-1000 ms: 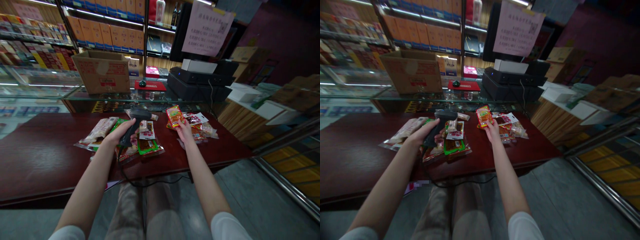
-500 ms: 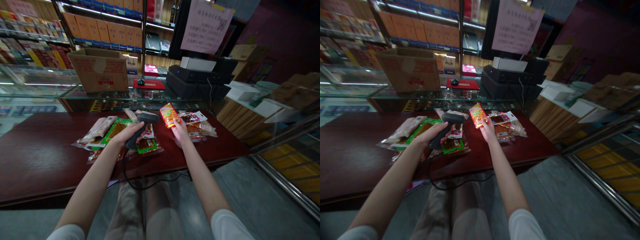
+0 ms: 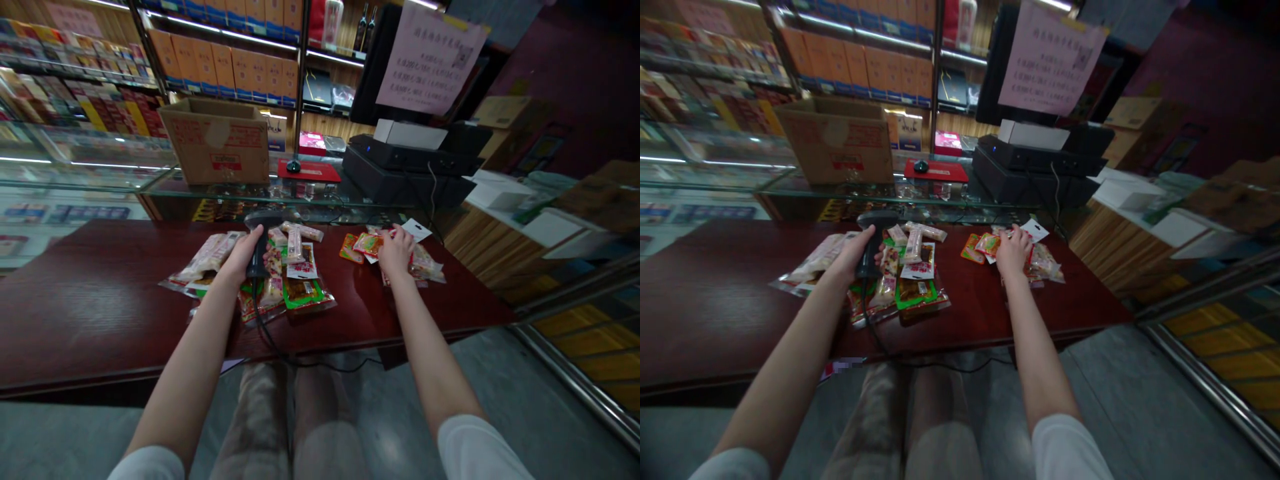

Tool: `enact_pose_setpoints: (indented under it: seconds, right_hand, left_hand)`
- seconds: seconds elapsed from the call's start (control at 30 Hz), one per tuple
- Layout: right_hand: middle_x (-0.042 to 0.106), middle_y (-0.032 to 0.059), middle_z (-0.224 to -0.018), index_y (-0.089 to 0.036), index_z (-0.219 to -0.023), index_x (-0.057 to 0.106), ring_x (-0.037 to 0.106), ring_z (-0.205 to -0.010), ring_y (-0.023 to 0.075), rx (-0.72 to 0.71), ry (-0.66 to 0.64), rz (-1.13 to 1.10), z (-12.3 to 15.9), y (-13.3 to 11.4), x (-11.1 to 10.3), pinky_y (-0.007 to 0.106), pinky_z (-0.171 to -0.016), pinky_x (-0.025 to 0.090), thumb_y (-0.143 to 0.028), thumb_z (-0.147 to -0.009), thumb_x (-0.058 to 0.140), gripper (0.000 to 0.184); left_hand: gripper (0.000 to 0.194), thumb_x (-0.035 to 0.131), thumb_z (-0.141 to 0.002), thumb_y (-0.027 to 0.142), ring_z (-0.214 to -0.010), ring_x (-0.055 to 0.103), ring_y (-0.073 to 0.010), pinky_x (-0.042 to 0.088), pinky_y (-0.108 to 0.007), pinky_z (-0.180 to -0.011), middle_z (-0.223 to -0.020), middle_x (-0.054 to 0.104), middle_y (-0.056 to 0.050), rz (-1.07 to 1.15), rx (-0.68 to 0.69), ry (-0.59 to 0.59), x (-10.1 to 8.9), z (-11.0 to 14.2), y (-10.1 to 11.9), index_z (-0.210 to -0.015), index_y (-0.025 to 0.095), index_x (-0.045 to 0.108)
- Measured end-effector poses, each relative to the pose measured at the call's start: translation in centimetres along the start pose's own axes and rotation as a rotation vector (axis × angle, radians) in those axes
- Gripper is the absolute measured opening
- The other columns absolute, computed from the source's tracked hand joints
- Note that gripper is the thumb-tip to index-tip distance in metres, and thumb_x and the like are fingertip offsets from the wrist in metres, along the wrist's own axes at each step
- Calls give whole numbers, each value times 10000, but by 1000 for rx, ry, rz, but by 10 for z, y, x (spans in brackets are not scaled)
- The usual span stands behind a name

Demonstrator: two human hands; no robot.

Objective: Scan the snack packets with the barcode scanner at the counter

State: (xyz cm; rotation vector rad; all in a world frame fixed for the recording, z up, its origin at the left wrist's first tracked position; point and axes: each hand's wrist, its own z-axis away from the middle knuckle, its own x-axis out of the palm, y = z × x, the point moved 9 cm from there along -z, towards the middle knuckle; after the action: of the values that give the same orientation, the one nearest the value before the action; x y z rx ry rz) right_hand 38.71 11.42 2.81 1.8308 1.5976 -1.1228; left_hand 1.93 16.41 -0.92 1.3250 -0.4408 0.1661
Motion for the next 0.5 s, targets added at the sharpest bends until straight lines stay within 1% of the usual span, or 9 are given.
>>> enact_pose_setpoints:
  seconds: [0.03, 0.1, 0.13, 0.2, 0.23, 0.27, 0.37, 0.43, 0.5]
  right_hand:
    - [476, 176, -1486, -182, -1184, 696, 410, -1359, 363, -71, -24, 31, 3, -9, 3, 584, -1110, 273, -110, -876, 453, 398]
    - [545, 130, -1447, -206, -1154, 710, 453, -1354, 299, -234, -131, 44, 12, -31, 17, 553, -1167, 210, -147, -921, 442, 359]
    - [589, 119, -1404, -213, -1154, 708, 495, -1320, 279, -302, -208, 44, 18, -41, 27, 542, -1176, 203, -191, -943, 450, 335]
    - [648, 125, -1329, -208, -1182, 692, 555, -1253, 277, -381, -346, 65, 28, -54, 44, 546, -1166, 228, -310, -959, 499, 312]
    - [659, 136, -1312, -197, -1203, 678, 564, -1242, 289, -394, -383, 88, 32, -57, 51, 553, -1156, 244, -361, -952, 528, 336]
    - [658, 151, -1313, -182, -1224, 664, 563, -1243, 302, -391, -390, 117, 33, -57, 55, 558, -1146, 256, -390, -944, 549, 368]
    - [651, 195, -1309, -141, -1238, 649, 567, -1230, 326, -336, -336, 203, 30, -52, 60, 581, -1131, 257, -394, -954, 538, 395]
    - [663, 213, -1275, -128, -1205, 662, 576, -1209, 339, -277, -318, 237, 25, -45, 61, 617, -1125, 239, -398, -965, 517, 389]
    - [651, 233, -1284, -114, -1187, 667, 554, -1241, 360, -237, -302, 229, 21, -43, 59, 651, -1127, 208, -387, -954, 537, 382]
  left_hand:
    - [341, 664, -864, 478, -385, 465, -74, 382, -191, -363, -584, 545, 36, -2, 4, -2, 0, 0, 0, -826, 174, 516]
    - [339, 665, -865, 475, -381, 467, -74, 381, -192, -364, -580, 543, 36, -9, 1, -4, 1, 2, 0, -816, 176, 513]
    - [340, 667, -864, 476, -378, 466, -74, 383, -194, -365, -576, 540, 37, -13, -4, -5, 2, 3, 0, -814, 176, 515]
    - [343, 669, -864, 478, -375, 464, -74, 387, -198, -367, -571, 535, 37, -16, -10, -4, 3, 5, 1, -806, 176, 518]
    - [343, 667, -866, 478, -375, 464, -75, 389, -199, -367, -571, 536, 36, -17, -10, 0, 3, 6, 1, -804, 176, 518]
    - [340, 665, -869, 476, -377, 463, -74, 390, -199, -367, -572, 538, 36, -16, -8, 7, 2, 6, 2, -805, 176, 518]
    - [332, 655, -878, 474, -382, 459, -72, 389, -195, -367, -577, 539, 38, -8, -16, 17, 1, 6, 2, -822, 173, 525]
    - [326, 653, -880, 472, -384, 458, -71, 389, -193, -368, -578, 534, 39, -5, -19, 5, 2, 5, 1, -833, 172, 535]
    - [318, 654, -882, 466, -388, 459, -71, 389, -193, -370, -583, 532, 38, -3, -13, -11, 3, 5, 1, -836, 173, 540]
